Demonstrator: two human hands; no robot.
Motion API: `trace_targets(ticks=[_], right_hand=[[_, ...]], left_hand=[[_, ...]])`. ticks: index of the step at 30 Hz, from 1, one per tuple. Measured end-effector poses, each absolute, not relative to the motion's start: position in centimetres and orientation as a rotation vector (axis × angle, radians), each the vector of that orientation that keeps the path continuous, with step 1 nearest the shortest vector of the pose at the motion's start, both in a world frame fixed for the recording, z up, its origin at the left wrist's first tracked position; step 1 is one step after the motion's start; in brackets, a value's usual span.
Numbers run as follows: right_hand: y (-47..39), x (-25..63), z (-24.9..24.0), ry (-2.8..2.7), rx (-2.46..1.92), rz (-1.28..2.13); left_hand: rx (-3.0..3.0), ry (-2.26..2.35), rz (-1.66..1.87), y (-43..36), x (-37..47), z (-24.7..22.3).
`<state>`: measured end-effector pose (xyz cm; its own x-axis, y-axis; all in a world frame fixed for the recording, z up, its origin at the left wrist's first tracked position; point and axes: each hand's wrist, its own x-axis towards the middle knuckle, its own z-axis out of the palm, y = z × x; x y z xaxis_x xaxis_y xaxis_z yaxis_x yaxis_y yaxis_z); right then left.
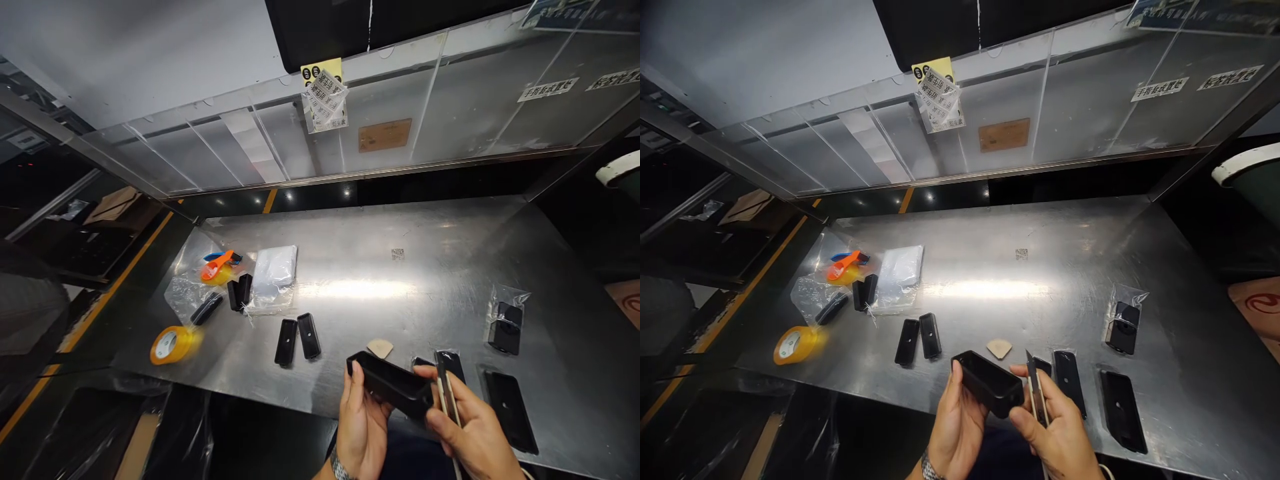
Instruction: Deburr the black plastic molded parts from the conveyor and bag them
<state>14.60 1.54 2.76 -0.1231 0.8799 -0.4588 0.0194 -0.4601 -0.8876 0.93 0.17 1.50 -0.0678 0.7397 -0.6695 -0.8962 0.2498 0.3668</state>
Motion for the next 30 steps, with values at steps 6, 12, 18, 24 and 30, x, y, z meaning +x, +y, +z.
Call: trace_targets(ticks=[6, 12, 18, 24, 30], right_hand=[[2.2, 15.5, 2.8, -0.926, -1.484, 1.543], [2.0, 16.4, 2.0, -0.856, -1.378, 1.595], [1.9, 16.7, 1.9, -0.790, -1.343, 1.636], [1.7, 17.7, 1.3, -0.807, -1.336, 1.723], [1.5, 18.0, 1.1, -0.787, -1.345, 1.714]], left_hand=[[-0.023, 0.996, 1.487, -0.7, 0.9, 2.0], [0.069, 0.999, 1.508, -1.2, 1.3, 2.1], [0.224, 0.984, 1.467, -1.8, 1.2, 1.6], [0.325, 1.000, 1.417, -2.0, 0.9, 1.8], [0.330, 0.982, 1.422, -2.2, 1.0, 2.0]])
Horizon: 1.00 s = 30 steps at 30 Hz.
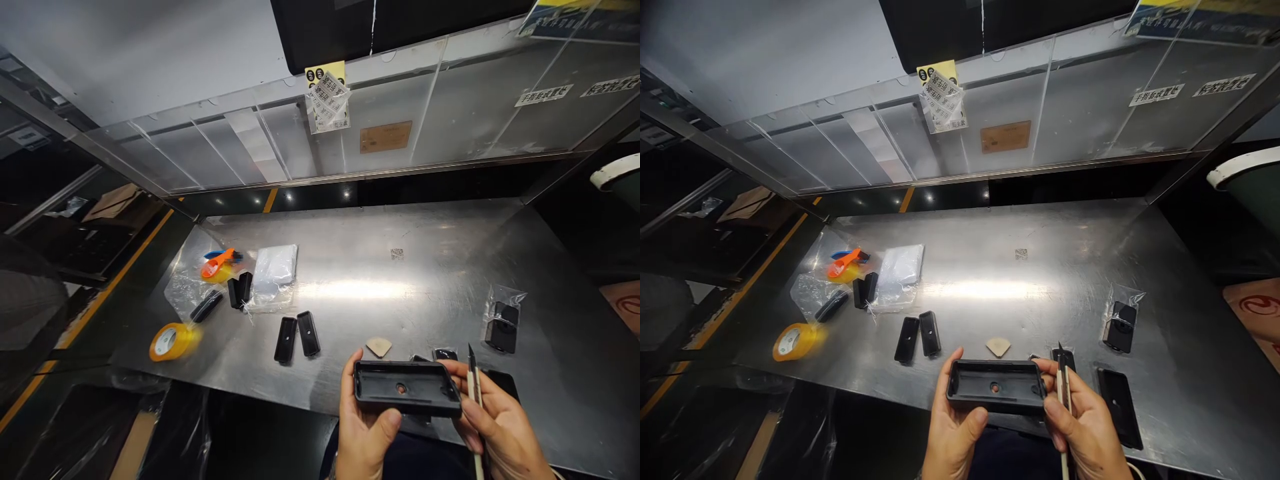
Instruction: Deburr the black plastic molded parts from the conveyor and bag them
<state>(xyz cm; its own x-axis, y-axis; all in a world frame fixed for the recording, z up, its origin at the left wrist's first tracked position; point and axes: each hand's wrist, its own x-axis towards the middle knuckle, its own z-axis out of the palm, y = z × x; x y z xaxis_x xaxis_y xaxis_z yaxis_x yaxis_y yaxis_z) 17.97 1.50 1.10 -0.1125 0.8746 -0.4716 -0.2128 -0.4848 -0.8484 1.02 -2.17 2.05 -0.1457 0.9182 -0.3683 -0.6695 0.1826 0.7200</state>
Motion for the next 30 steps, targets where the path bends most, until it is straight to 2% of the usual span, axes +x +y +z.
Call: trace_targets(ticks=[19, 30], right_hand=[[1.8, 17.6, 1.0, -0.758, -1.289, 1.804], [2.0, 16.5, 2.0, -0.729, -1.431, 1.675]], left_hand=[[0.275, 1.071, 1.431, -2.4, 0.9, 1.2], [0.139, 1.033, 1.344, -1.6, 0.4, 2.0]])
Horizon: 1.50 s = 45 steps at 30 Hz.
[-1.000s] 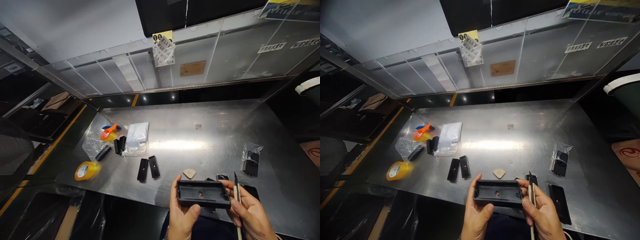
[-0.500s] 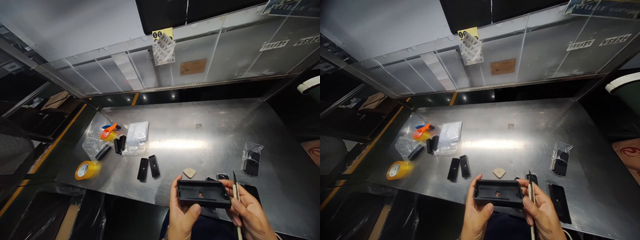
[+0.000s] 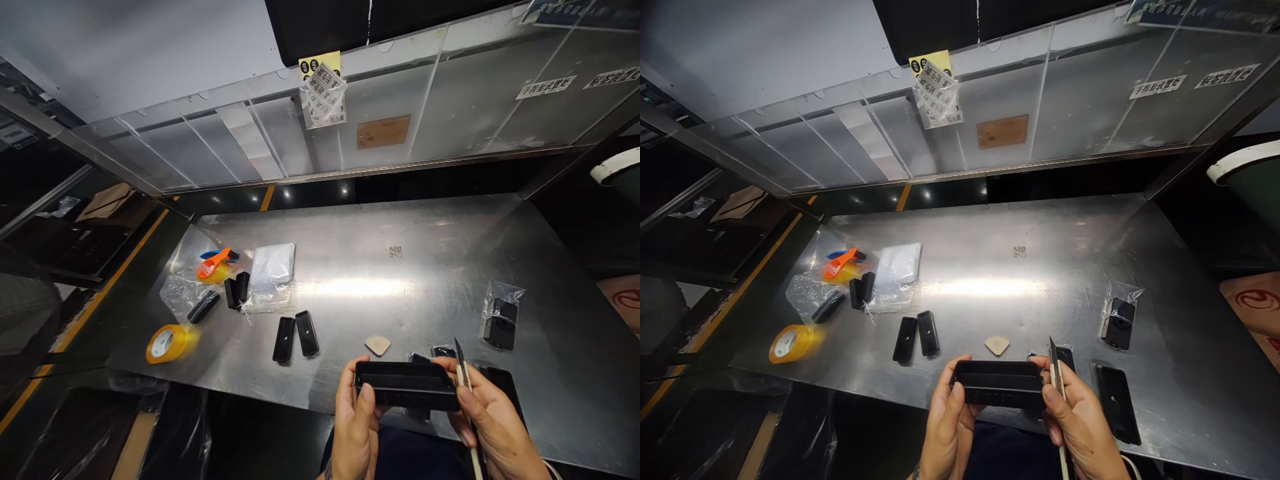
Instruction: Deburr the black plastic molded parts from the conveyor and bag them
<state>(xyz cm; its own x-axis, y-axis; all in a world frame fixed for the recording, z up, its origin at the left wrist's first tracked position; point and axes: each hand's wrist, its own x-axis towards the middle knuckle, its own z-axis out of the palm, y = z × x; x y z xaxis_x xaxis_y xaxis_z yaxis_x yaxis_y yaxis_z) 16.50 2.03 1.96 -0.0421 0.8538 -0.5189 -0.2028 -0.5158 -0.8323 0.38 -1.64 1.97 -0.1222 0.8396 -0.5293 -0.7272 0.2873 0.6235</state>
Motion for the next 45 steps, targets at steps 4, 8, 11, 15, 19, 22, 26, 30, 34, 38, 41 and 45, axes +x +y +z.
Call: trace_targets(ticks=[4, 8, 11, 15, 19, 22, 26, 30, 34, 38, 41, 45], right_hand=[[2.0, 17.0, 2.0, -0.735, -1.382, 1.688], [2.0, 17.9, 2.1, -0.776, -1.342, 1.653], [2.1, 18.5, 2.0, -0.826, -1.317, 1.646], [2.2, 19.0, 1.9, -0.832, -1.322, 1.631], [2.1, 19.2, 1.9, -0.817, -1.346, 1.609], [2.1, 19.6, 1.8, -0.811, -1.345, 1.615], [2.1, 20.1, 1.7, -0.807, -1.345, 1.614], [2.1, 20.6, 1.7, -0.790, -1.344, 1.616], [2.0, 20.9, 1.8, -0.788, -1.339, 1.607], [2.2, 21.4, 1.8, -0.805, -1.376, 1.575], [2.6, 21.9, 1.2, -0.810, -1.476, 1.497], [3.2, 22.2, -0.6, -0.891, -1.602, 1.458]], left_hand=[[0.304, 0.919, 1.391, -1.7, 0.3, 1.6], [0.389, 0.853, 1.387, -1.9, 0.2, 1.3], [0.422, 0.822, 1.382, -2.0, 0.2, 1.4], [0.443, 0.794, 1.368, -2.0, 0.3, 1.6], [0.445, 0.792, 1.352, -1.9, 0.5, 1.4], [0.453, 0.792, 1.343, -1.9, 0.8, 1.1], [0.454, 0.793, 1.320, -1.9, 1.1, 0.8], [0.466, 0.785, 1.303, -1.8, 1.4, 0.9], [0.471, 0.784, 1.287, -1.9, 1.7, 0.6], [0.548, 0.784, 1.269, -1.7, 1.8, -0.2], [0.788, 0.983, 1.137, -1.2, 1.9, -0.8], [1.236, 1.248, 0.905, -0.2, 2.6, -2.2]])
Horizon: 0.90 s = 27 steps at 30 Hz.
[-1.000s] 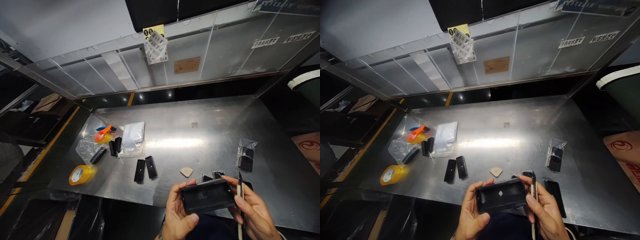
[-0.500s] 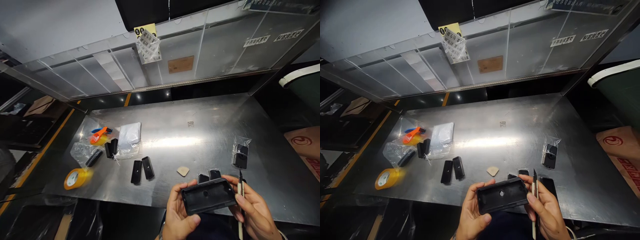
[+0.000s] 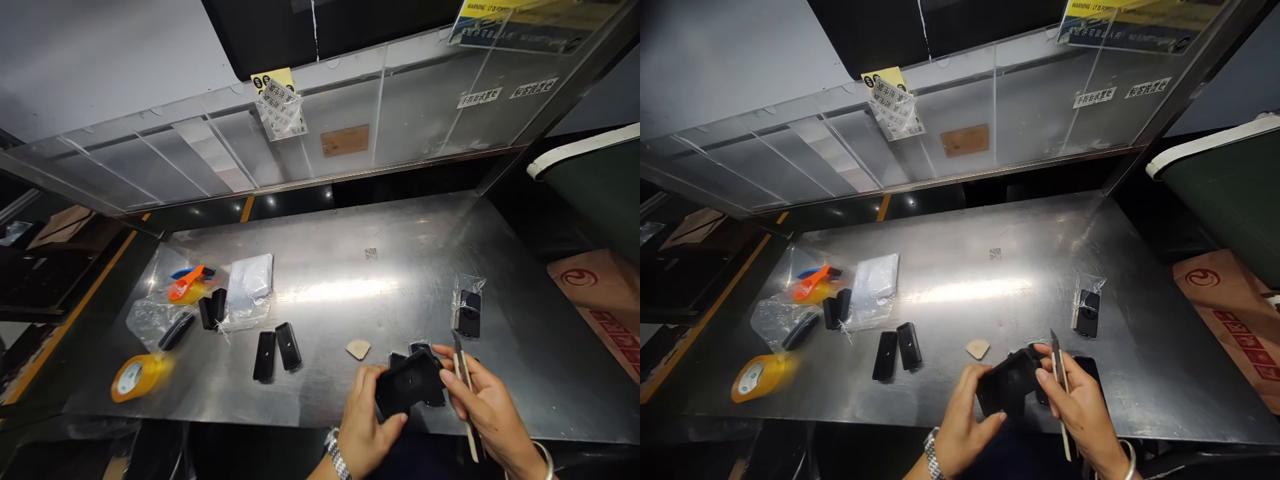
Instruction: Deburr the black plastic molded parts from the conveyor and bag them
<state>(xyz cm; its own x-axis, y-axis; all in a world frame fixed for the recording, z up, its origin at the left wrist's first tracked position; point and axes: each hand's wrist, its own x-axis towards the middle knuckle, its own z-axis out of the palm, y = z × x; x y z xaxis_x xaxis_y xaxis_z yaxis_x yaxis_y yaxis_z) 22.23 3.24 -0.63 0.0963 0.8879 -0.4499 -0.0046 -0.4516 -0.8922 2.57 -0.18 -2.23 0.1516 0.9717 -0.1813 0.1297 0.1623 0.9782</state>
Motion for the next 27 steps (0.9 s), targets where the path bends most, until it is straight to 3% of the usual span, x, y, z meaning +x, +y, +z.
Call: trace_targets(ticks=[5, 10, 15, 27], right_hand=[[3.7, 22.2, -3.0, -0.975, -1.659, 1.476], [3.4, 23.1, -4.2, -0.906, -1.733, 1.403], [3.4, 24.0, -5.6, -0.901, -1.740, 1.456], [3.9, 23.8, -7.2, -0.877, -1.661, 1.495]], left_hand=[[1.080, 1.529, 0.914, 1.0, 2.5, -7.4], [0.819, 1.913, 0.977, 2.3, -2.2, -13.5], [0.615, 2.146, 1.047, 3.3, -6.3, -16.7], [0.272, 1.730, 1.266, 4.2, -6.1, -17.7]])
